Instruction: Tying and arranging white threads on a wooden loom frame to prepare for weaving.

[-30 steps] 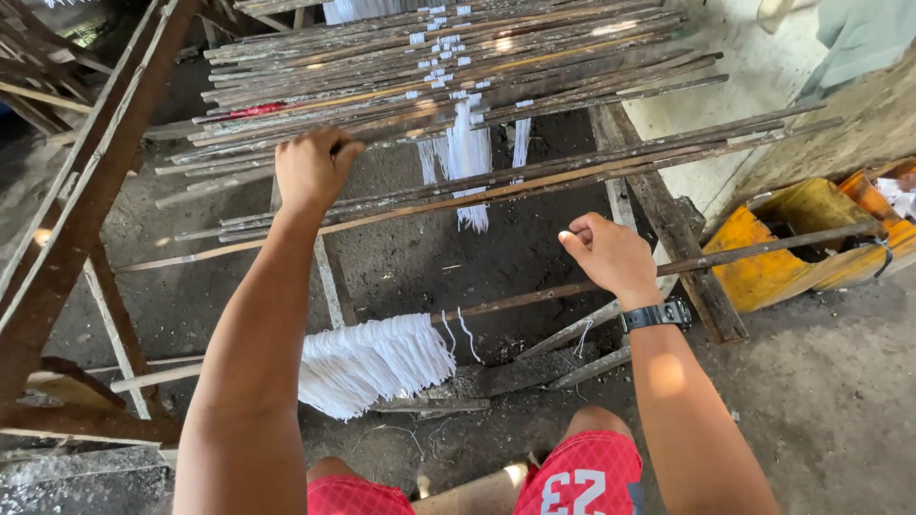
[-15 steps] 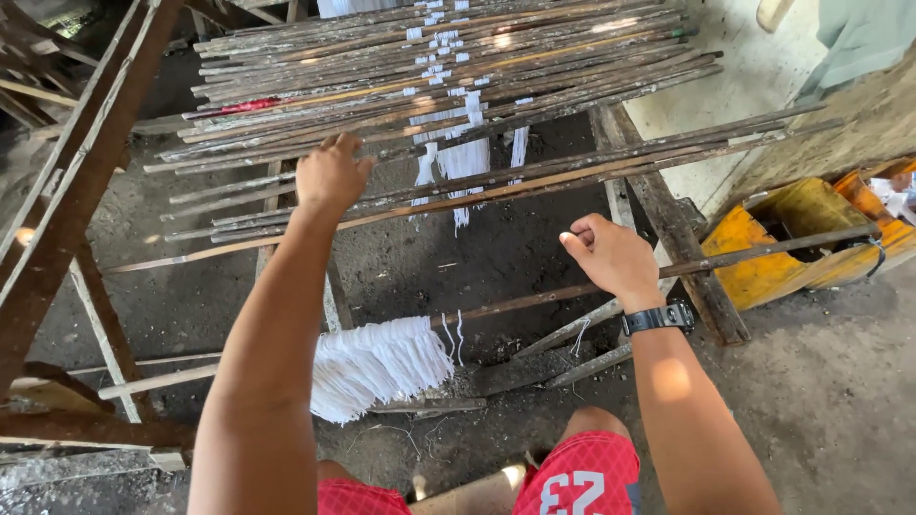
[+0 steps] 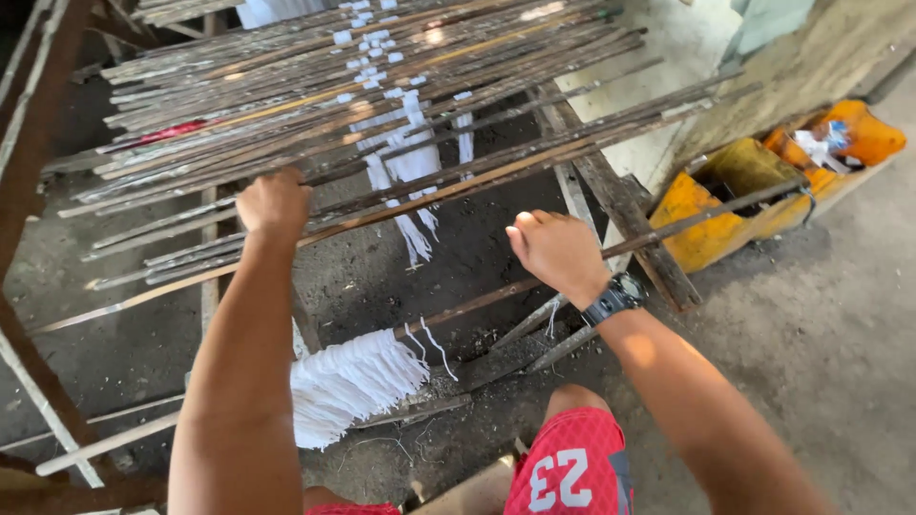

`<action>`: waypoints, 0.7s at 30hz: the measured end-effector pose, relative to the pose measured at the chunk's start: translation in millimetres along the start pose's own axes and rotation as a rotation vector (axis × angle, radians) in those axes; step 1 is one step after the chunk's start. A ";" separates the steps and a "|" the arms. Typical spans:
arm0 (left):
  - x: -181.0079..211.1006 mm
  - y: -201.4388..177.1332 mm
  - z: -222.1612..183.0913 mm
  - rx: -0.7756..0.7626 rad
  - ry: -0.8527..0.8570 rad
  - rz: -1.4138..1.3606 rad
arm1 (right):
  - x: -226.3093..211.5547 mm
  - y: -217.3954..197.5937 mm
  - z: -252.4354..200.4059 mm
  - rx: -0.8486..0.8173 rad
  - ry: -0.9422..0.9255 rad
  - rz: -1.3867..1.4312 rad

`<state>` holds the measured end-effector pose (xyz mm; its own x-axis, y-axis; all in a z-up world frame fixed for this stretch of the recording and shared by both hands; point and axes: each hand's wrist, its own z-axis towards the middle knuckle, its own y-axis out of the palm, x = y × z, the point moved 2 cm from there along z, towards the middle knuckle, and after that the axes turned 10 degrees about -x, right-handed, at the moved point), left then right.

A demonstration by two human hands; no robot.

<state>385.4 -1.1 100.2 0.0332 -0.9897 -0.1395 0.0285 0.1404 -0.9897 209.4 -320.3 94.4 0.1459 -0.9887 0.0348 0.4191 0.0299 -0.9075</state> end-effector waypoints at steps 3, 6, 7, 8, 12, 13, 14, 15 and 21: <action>3.4 -6.8 0.8 0.015 -0.033 0.078 | -7.3 -1.1 4.4 0.211 -0.235 -0.144; 15.4 -22.9 -6.4 -0.039 0.124 -0.058 | -12.3 -0.8 8.8 0.270 -0.375 -0.182; 15.0 -16.0 0.5 -0.054 0.159 -0.098 | -12.3 0.4 9.0 0.263 -0.415 -0.170; 14.6 -9.0 7.7 -0.069 0.193 -0.138 | -12.3 1.9 9.4 0.256 -0.454 -0.157; 12.3 3.1 19.0 -0.064 0.184 -0.239 | -10.4 3.8 10.8 0.240 -0.476 -0.143; 12.1 15.2 25.3 -0.047 0.199 -0.284 | -8.9 5.8 10.7 0.239 -0.476 -0.128; 12.2 27.3 31.7 -0.029 0.214 -0.330 | -7.2 7.8 10.7 0.238 -0.476 -0.113; 14.2 28.6 31.4 -0.032 0.219 -0.328 | -6.0 8.6 11.7 0.235 -0.471 -0.113; 21.4 -3.2 5.8 0.644 0.373 -0.394 | -6.1 7.9 11.7 0.199 -0.447 -0.023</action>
<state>391.8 -22.5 100.6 -0.4275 -0.8986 0.0990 0.5370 -0.3406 -0.7718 222.3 -312.3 92.0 0.4870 -0.8306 0.2702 0.5839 0.0795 -0.8080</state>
